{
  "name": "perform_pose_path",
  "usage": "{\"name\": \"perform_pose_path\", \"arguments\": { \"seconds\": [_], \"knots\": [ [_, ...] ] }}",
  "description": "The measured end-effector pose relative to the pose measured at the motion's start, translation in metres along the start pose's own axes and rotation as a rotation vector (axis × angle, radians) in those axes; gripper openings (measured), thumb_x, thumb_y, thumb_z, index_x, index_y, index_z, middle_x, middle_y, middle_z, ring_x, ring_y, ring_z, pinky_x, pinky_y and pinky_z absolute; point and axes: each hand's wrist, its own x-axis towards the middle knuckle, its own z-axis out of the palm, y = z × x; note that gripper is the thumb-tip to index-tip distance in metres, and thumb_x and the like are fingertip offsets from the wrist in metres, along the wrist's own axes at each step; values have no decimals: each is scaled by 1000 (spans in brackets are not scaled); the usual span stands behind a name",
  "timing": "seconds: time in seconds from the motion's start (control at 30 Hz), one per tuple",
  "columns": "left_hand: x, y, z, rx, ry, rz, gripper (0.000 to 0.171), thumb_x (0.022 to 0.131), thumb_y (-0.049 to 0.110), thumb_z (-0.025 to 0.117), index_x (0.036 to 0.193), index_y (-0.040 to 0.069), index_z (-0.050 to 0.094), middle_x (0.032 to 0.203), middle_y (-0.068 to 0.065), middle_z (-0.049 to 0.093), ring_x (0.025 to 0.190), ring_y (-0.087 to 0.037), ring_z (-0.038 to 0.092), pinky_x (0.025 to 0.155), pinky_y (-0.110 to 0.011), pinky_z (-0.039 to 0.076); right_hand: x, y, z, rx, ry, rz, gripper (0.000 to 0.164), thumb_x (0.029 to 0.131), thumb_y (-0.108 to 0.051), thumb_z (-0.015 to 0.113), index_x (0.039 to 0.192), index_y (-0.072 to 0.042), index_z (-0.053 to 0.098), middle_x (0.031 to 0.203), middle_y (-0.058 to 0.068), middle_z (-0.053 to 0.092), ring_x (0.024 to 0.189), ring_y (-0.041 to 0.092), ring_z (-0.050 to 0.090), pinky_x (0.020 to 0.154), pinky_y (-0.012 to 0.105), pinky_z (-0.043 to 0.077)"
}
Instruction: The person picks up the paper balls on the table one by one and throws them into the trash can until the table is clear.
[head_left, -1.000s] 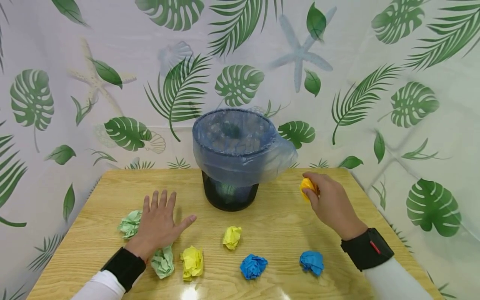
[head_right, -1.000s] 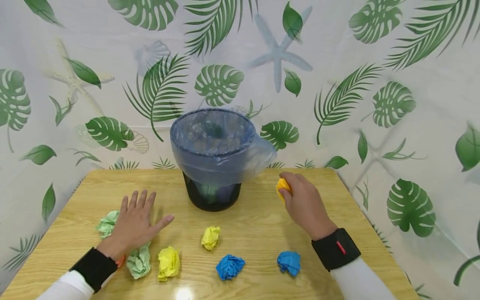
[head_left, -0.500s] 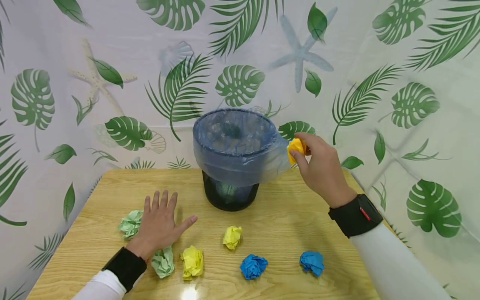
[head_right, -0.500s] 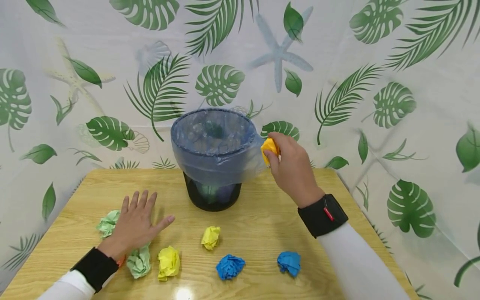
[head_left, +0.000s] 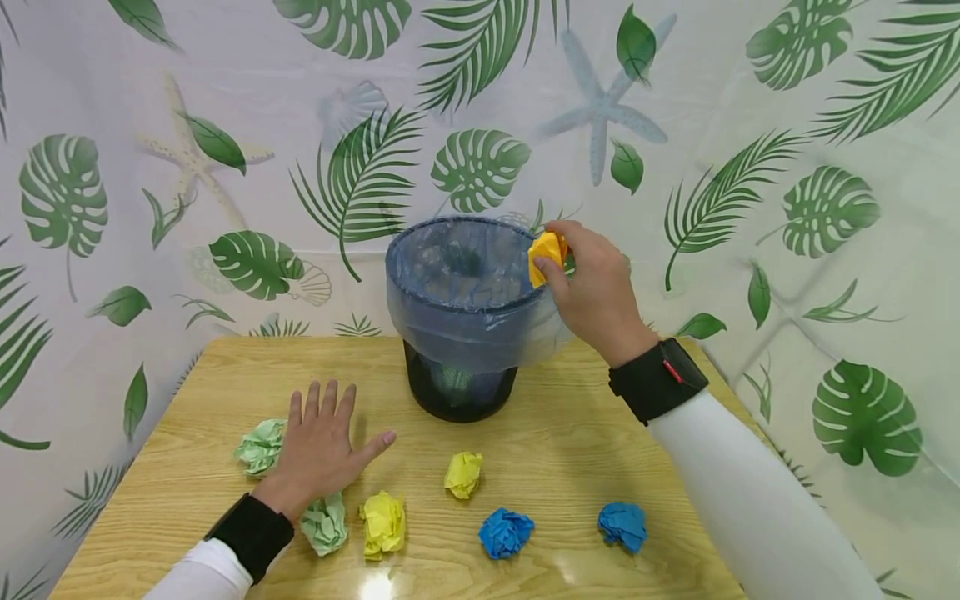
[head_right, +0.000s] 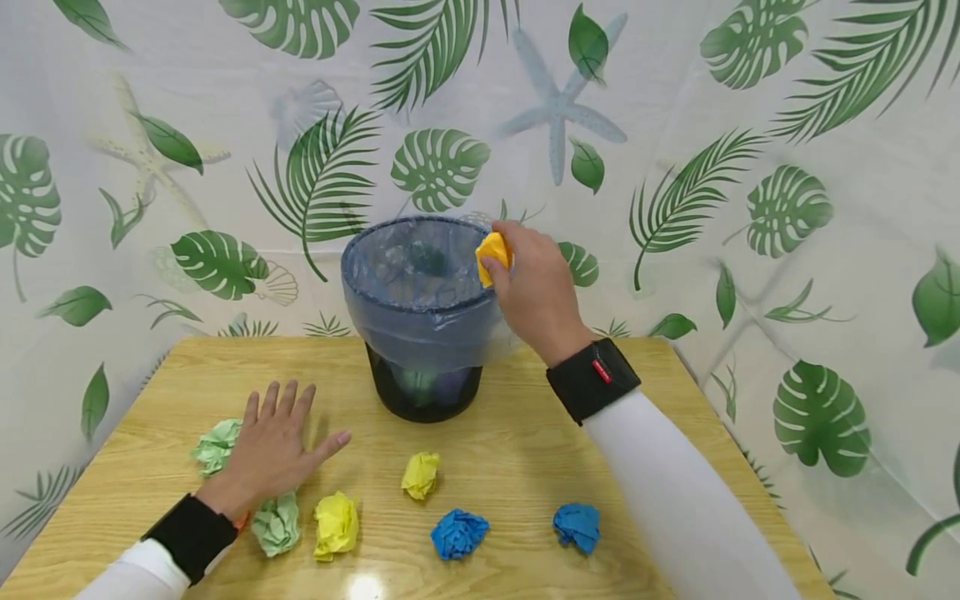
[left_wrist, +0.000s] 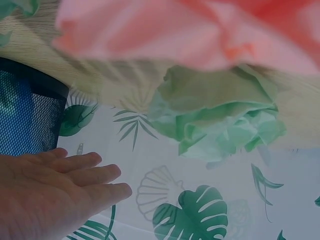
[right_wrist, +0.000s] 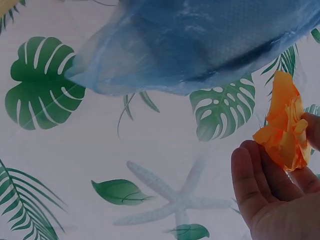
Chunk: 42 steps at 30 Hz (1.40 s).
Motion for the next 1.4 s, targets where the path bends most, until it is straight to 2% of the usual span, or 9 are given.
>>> {"name": "perform_pose_path", "arguments": {
  "seconds": [0.17,0.37,0.47,0.57,0.67,0.8,0.93,1.13,1.4],
  "knots": [
    [0,0,0,0,8,8,106,94,82,40,159,-1,34,162,-33,25,151,-54,13,122,-69,4,13,-7,12,-4,-31,44,46,98,-14,72,139,1,57,125,21,64,109,37,56,90,47,53],
    [0,1,0,-4,9,8,105,94,82,40,158,-1,35,162,-34,26,151,-54,14,122,-69,4,21,-13,30,-27,-106,103,45,99,-20,72,139,-3,59,122,19,66,105,38,53,85,47,48],
    [0,0,0,-1,10,7,105,94,81,40,159,-1,34,162,-34,25,151,-54,14,122,-69,4,22,-15,36,-46,-168,144,47,100,-24,71,140,-5,58,121,18,67,110,39,51,94,50,44],
    [-1,1,1,11,17,3,105,94,81,41,159,-1,34,162,-33,25,151,-54,15,122,-69,4,21,-14,39,-62,-241,161,51,101,-29,68,146,-9,55,123,17,67,122,40,49,105,53,38],
    [0,0,1,19,23,1,105,94,81,42,159,-1,35,162,-33,26,151,-54,16,122,-69,5,19,-12,39,-63,-290,154,56,104,-33,64,152,-11,49,136,16,63,136,39,43,116,56,30],
    [0,0,1,10,10,-1,106,93,82,40,159,0,33,163,-33,24,151,-54,13,123,-68,2,14,-9,37,-61,-300,143,56,106,-36,59,155,-12,46,153,14,51,146,38,34,122,55,23],
    [0,-1,1,-7,0,-1,106,93,83,39,160,0,32,163,-33,22,151,-54,10,124,-65,-2,9,-6,35,-72,-314,123,58,108,-41,53,157,-11,43,158,16,44,151,39,27,125,53,17],
    [0,-1,0,-14,-5,3,106,93,82,39,160,0,32,163,-33,21,151,-55,10,124,-65,-2,-2,0,32,-108,-355,79,65,109,-49,46,161,-11,34,166,22,27,155,41,16,127,55,8],
    [0,-1,2,-21,-8,0,107,93,83,39,160,0,32,163,-34,21,152,-55,9,124,-65,-2,-20,11,24,-143,-340,73,72,108,-53,45,164,-12,27,169,22,17,156,42,9,126,59,1]
  ]
}}
